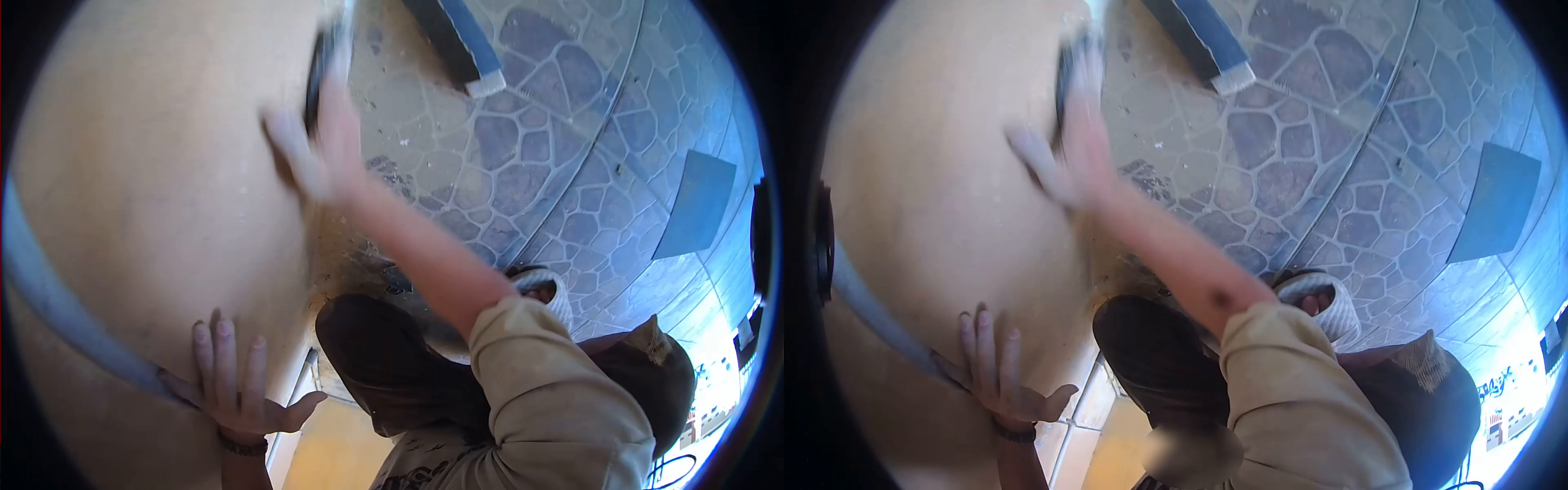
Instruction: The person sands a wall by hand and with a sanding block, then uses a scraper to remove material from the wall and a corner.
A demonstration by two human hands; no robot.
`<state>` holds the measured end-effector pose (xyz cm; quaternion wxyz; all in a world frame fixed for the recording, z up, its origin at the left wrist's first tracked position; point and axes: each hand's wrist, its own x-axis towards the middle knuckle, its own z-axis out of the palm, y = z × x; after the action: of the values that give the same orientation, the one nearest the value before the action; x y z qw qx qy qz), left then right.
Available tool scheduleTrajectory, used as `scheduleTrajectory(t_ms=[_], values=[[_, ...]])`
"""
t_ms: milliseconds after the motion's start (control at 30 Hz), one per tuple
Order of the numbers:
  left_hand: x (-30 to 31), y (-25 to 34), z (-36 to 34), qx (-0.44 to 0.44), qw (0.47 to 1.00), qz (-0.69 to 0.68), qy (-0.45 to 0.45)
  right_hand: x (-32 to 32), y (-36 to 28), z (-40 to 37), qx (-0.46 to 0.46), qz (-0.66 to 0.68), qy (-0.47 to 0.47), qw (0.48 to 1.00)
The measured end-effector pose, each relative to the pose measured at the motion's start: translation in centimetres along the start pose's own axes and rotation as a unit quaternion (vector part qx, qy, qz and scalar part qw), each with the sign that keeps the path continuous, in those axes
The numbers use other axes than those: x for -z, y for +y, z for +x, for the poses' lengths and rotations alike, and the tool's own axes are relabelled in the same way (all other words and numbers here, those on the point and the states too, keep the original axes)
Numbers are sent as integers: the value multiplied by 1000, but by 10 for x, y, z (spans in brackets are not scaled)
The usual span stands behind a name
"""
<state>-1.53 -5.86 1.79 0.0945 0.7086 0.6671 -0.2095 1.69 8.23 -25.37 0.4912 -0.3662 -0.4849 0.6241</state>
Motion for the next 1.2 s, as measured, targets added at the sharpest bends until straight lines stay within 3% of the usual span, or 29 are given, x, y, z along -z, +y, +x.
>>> scheduleTrajectory(t_ms=[133, 267, 333, 467, 567, 700, 800, 867, 967, 1000, 1067, 1133, 1200], values=[[-3, 6, -3, 17, 1000, -22, -11, 3, 6, 58, -85, -49, 39, 994], [1, 4, 5, 14, 1000, 12, 15, -17, -38, -17, 16, -66, 78, 995], [0, 4, 2, 11, 1000, 14, 13, -15, -31, -14, -25, 3, 23, 999], [-7, 6, 0, 22, 1000, 6, 21, -2, -7, 56, 6, -22, 87, 996], [-2, 6, 7, 14, 999, 37, 35, -17, -53, -11, 38, -65, 81, 994], [-1, 5, 1, 20, 999, 7, 29, -18, -35, 18, 31, -123, 83, 988], [-3, 8, 4, 27, 999, 23, 10, -8, -29, 61, -41, 22, 68, 997], [1, 9, 5, 26, 999, 28, 13, -13, -54, 35, -75, -74, 23, 994], [2, 5, 2, 11, 999, 22, 24, -23, -76, -8, 12, -46, -16, 999], [3, 4, 1, 9, 1000, 20, 21, -16, -59, 3, -13, -97, -46, 994], [-1, 4, 1, 9, 1000, 2, 25, 10, -47, 81, -31, 91, 9, 995], [-4, 5, 0, 24, 998, -31, 43, 11, -43, 83, -57, 92, 33, 994], [0, 7, 0, 22, 999, -12, 36, -17, -42, 30, -81, -86, 13, 993]])
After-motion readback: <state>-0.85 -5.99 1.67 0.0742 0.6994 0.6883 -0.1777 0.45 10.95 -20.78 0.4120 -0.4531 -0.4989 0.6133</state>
